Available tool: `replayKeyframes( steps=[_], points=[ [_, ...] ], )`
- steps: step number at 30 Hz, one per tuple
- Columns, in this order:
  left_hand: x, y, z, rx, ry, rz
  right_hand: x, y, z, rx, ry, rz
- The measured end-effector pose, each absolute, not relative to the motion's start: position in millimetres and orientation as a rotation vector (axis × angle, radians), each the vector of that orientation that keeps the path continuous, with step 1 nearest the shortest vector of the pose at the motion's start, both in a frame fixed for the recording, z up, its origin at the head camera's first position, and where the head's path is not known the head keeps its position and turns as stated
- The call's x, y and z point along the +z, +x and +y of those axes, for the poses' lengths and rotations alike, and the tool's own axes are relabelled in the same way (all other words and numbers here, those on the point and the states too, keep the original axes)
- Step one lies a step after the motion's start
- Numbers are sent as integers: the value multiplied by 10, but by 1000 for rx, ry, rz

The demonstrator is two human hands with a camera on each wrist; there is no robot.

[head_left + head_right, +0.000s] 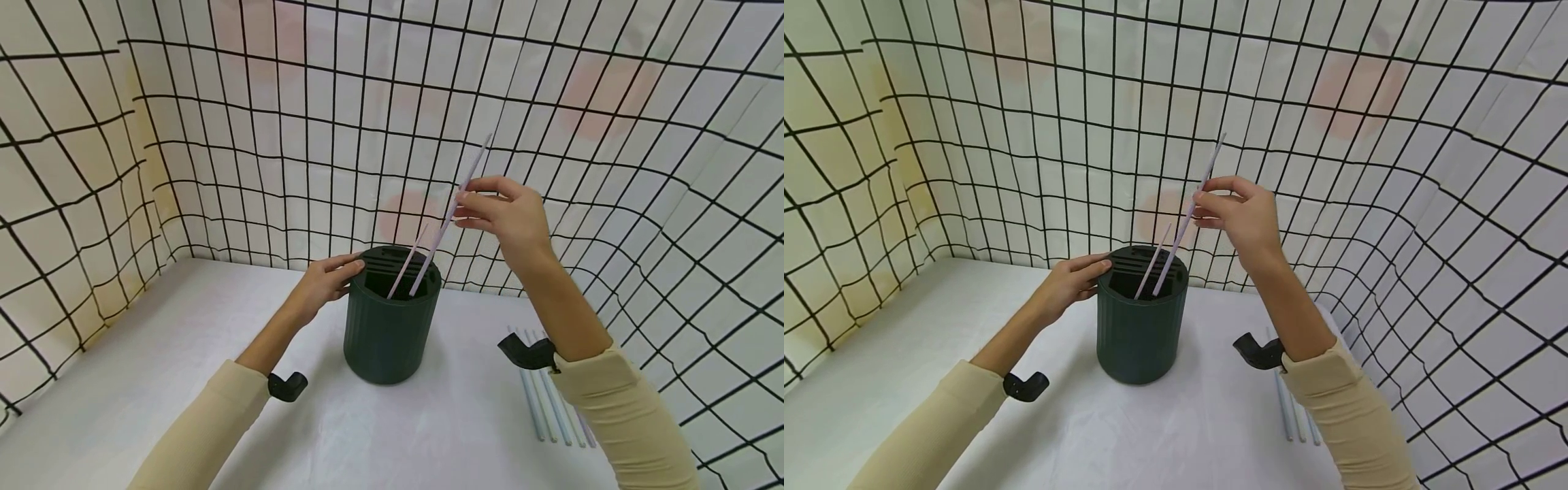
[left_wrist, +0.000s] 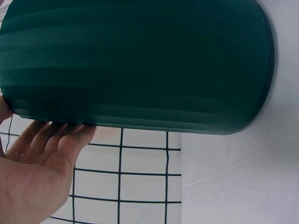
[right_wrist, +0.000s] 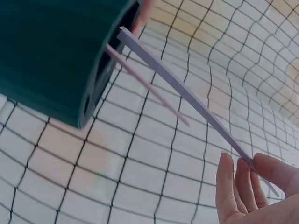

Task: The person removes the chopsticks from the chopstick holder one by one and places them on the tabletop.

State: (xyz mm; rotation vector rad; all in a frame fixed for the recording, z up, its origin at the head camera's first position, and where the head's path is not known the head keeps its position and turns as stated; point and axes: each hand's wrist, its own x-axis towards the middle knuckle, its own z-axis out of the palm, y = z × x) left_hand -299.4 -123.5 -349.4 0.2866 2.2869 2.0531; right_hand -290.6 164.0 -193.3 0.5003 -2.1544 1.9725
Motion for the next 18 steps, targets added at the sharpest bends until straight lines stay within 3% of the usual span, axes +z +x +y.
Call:
replayKeyframes(
  steps=[9,18],
  points=[
    [-3494,-2989,-1246,2060,283,2290,-1786,-2865,2004,2018,408,-2119],
    [-3517,-3009,-1228,2062,289,2292,-2071,-2905,2571,2105,241,-2204]
  ],
)
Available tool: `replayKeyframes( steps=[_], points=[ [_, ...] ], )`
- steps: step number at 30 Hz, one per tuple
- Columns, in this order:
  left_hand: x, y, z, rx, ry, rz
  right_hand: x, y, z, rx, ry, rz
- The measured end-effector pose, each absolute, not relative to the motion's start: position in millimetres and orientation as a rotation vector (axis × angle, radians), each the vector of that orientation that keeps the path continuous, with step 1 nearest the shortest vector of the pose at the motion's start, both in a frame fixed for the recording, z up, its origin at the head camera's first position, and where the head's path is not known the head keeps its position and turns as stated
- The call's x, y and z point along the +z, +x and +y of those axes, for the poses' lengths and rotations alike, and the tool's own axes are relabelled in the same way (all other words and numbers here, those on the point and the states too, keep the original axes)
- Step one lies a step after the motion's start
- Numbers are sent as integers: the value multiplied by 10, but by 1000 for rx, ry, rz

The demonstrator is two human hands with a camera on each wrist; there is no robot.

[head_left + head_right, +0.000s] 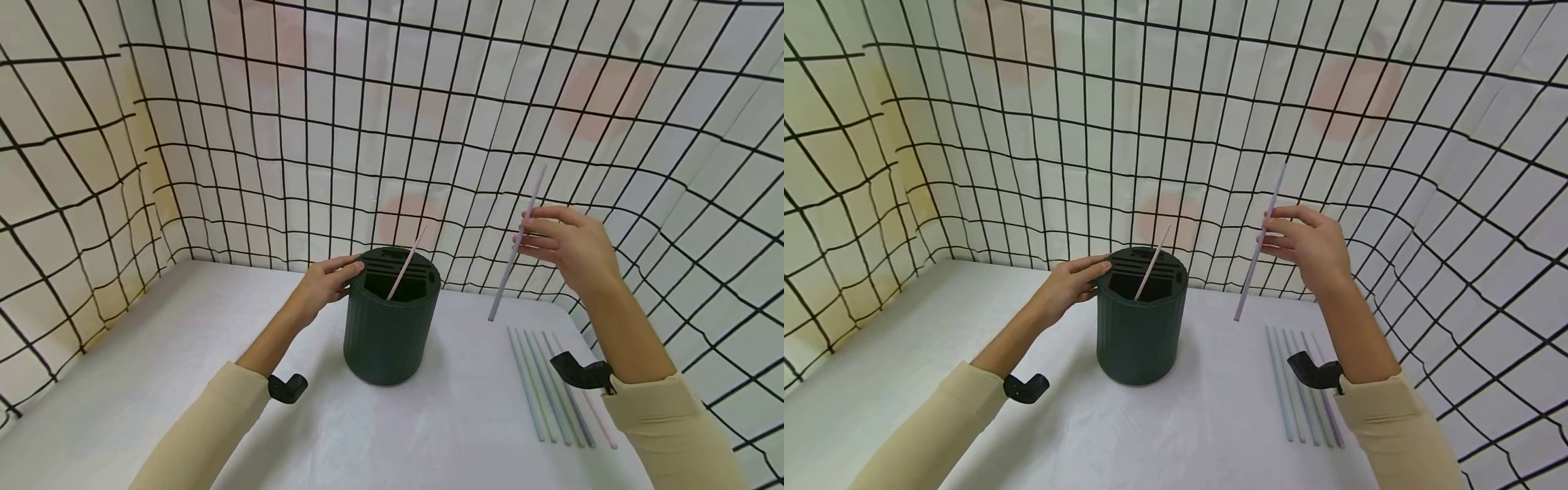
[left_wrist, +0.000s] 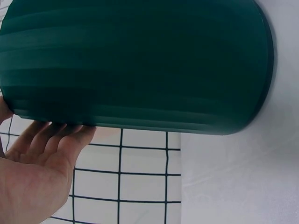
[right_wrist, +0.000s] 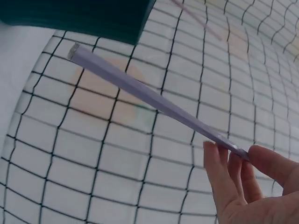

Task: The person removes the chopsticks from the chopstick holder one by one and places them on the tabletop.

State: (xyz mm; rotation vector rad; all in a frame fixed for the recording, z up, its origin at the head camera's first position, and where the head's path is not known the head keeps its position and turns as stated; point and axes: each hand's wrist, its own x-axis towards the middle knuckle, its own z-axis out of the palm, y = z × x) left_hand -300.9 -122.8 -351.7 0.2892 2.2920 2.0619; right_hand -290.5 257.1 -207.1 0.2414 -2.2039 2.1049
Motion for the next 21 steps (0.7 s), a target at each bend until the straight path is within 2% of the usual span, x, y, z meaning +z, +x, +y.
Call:
replayKeyframes(
  steps=[9,16,21],
  points=[
    [-3534,-3017,-1221,2058,288,2291,-2508,-2991,3049,2416,130,-2036],
    [-3530,-3011,-1217,2062,292,2290,-2814,-3088,3270,2441,17,-2064],
    [-3530,-3014,-1213,2069,306,2286,-3087,-3143,3415,2452,49,-2120]
  ],
)
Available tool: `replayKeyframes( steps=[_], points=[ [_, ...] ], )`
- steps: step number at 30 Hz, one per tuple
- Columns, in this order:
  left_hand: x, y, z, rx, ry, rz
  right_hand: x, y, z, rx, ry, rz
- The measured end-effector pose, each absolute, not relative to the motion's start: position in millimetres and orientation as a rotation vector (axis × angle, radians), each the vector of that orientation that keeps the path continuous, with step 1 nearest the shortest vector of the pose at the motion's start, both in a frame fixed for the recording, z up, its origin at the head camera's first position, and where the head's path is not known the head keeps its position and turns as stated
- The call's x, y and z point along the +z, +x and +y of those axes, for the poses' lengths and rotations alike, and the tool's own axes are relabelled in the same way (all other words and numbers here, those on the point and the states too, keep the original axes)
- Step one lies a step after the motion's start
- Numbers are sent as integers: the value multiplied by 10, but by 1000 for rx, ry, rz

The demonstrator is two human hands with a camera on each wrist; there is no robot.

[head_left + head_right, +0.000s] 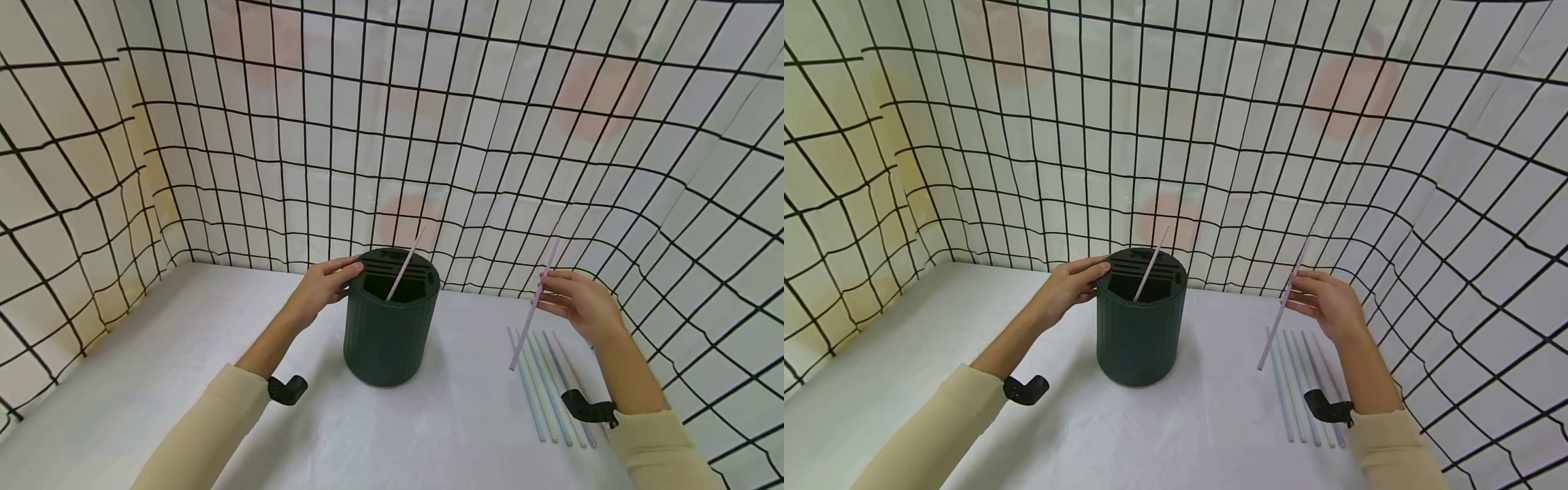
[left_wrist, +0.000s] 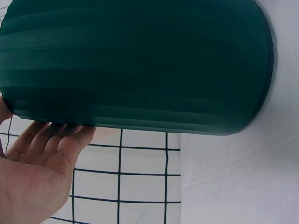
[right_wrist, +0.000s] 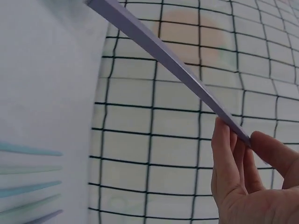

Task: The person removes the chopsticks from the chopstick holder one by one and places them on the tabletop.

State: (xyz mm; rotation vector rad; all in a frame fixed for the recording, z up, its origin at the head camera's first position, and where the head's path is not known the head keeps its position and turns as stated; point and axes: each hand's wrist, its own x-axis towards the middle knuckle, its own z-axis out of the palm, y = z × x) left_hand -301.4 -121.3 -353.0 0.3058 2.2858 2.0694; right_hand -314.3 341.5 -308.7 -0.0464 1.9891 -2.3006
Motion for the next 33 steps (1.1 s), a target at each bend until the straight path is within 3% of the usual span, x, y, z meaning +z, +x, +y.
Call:
replayKeyframes(
  steps=[20,33],
  points=[
    [-3526,-3010,-1211,2079,306,2277,-4066,-3292,3777,-1852,67,2076],
    [-3527,-3010,-1211,2077,324,2285,-4373,-3340,3715,-1726,91,2114]
  ],
)
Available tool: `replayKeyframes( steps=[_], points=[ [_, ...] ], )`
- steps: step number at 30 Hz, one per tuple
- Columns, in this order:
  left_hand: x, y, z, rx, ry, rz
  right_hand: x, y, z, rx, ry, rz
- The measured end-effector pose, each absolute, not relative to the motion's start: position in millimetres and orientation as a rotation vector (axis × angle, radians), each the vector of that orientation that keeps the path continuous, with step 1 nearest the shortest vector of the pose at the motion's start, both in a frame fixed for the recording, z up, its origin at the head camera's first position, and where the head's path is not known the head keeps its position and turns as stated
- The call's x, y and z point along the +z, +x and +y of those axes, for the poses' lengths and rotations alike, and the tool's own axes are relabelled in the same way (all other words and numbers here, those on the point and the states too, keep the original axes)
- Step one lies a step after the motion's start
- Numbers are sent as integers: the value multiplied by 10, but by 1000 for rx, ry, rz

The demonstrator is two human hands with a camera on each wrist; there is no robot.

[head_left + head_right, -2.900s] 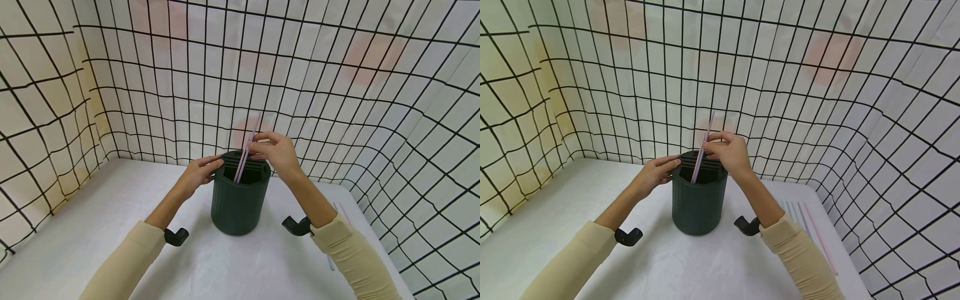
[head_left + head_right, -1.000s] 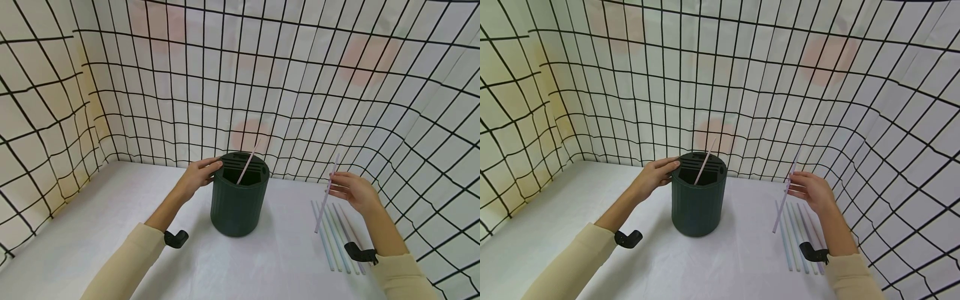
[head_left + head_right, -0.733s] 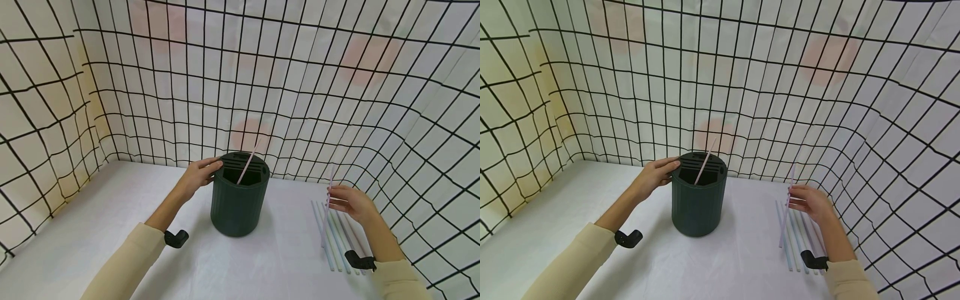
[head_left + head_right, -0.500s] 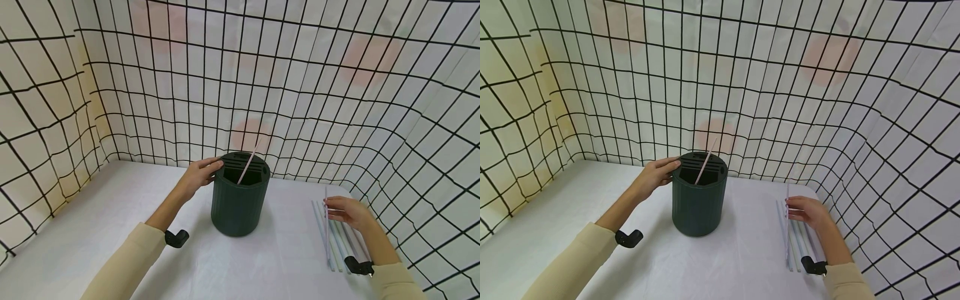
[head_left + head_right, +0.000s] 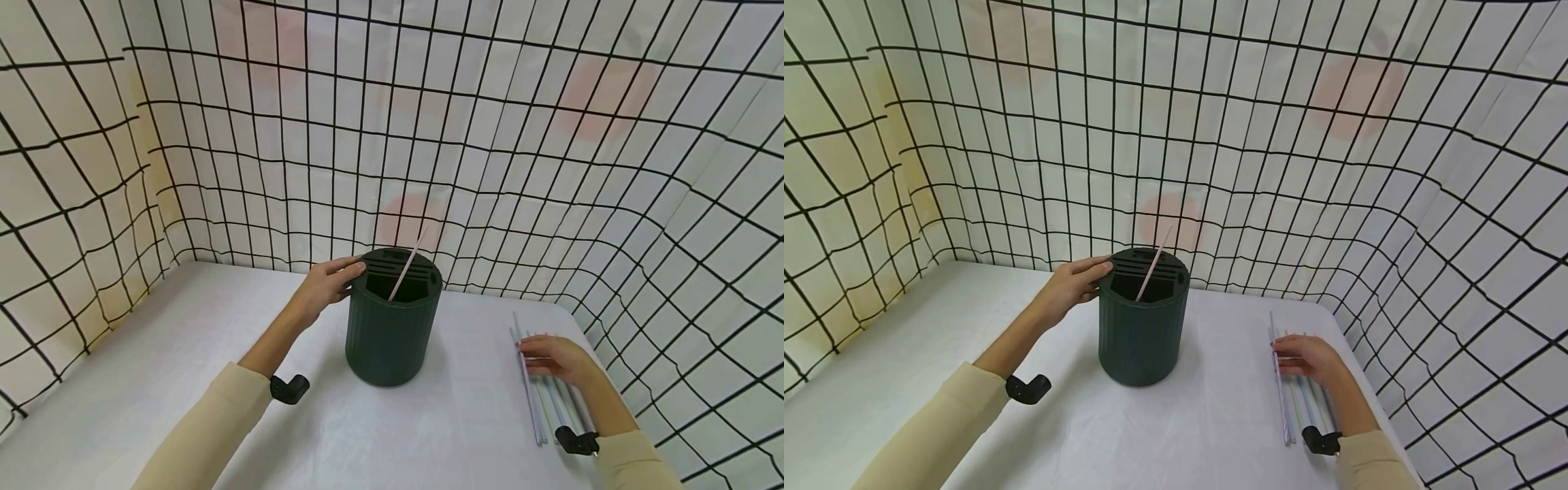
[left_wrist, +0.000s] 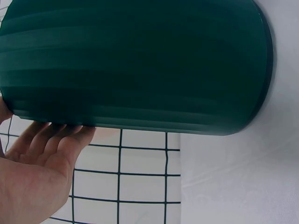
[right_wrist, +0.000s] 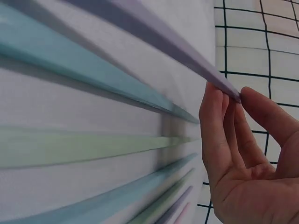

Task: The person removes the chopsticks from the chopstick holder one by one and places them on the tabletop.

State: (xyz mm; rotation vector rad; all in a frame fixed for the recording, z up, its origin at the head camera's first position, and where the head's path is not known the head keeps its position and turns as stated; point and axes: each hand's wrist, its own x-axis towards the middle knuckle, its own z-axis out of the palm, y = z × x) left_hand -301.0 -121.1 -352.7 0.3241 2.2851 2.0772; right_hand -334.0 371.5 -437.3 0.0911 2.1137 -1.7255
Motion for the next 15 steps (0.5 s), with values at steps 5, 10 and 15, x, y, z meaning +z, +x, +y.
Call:
replayKeyframes(
  steps=[5,10,15],
  points=[
    [-3525,-3011,-1211,2082,320,2278,-4473,-3362,3695,-1676,101,2176],
    [-3524,-3007,-1204,2081,322,2282,-4538,-3373,3690,-1651,142,2223],
    [-3524,-3002,-1206,2075,323,2292,-4549,-3368,3679,-1638,173,2259]
  ],
)
